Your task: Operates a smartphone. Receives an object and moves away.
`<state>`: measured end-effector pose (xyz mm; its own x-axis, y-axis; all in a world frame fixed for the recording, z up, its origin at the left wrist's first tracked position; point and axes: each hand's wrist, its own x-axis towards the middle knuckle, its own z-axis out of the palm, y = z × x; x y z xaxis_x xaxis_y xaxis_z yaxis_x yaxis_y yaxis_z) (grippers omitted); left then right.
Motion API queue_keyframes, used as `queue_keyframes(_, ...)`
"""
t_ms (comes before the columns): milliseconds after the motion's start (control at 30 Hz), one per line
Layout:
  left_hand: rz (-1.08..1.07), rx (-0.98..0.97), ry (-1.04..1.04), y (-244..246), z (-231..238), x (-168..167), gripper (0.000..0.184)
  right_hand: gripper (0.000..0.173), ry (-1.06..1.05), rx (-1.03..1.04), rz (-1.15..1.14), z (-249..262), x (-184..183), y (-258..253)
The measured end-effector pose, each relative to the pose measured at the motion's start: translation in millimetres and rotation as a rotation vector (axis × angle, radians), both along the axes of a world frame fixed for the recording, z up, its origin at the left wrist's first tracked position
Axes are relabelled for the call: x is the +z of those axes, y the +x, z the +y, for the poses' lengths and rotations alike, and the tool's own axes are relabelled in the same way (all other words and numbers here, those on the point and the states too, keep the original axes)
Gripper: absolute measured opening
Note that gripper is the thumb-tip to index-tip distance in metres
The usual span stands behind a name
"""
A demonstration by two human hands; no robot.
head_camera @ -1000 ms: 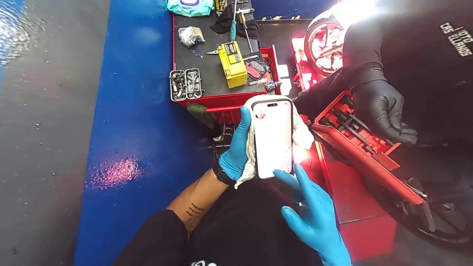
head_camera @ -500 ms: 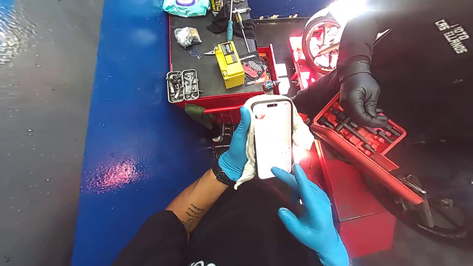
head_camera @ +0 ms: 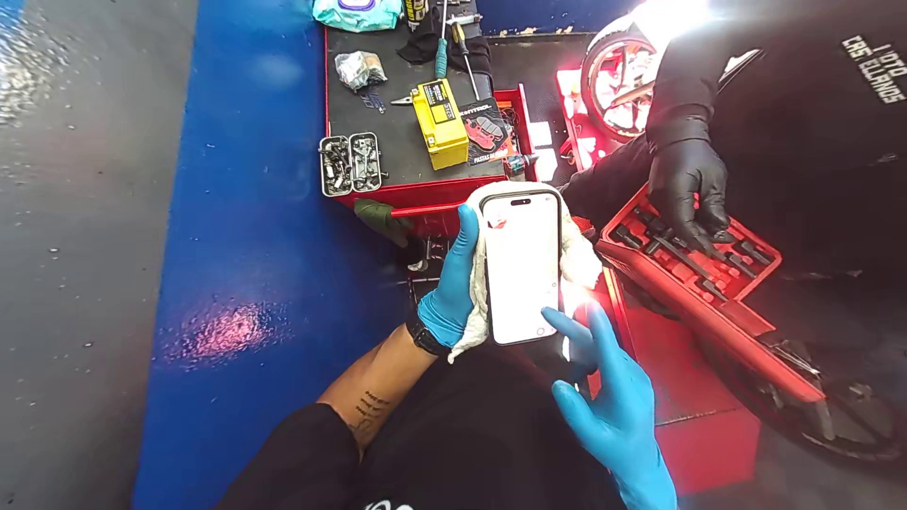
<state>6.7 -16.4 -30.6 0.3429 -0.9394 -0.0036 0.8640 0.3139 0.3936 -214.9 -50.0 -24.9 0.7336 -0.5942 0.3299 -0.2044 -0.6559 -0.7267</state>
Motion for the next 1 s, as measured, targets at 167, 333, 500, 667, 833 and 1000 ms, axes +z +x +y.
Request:
queue_keyframes(167,-0.033,0.011,0.007,-2,-1,0,0.052,0.074,-0.004,0.0,0.03,-1,3,0)
queue_keyframes(333,-0.036,0.001,0.009,-1,0,1,0.049,0.068,-0.016,0.052,0.03,5,0,-4)
queue_keyframes(500,-0.013,-0.037,-0.02,-6,-1,1,0.05,0.069,-0.059,0.101,0.03,7,7,6)
queue_keyframes(667,-0.011,-0.077,-0.022,-9,2,-1,0.05,0.07,-0.062,0.13,0.061,8,5,12)
queue_keyframes(833,-0.002,-0.08,-0.013,-9,4,-3,0.052,0.067,-0.071,0.144,0.045,11,5,13)
queue_keyframes(1000,-0.022,-0.046,0.016,-8,5,1,0.05,0.071,-0.046,0.077,0.05,7,6,10)
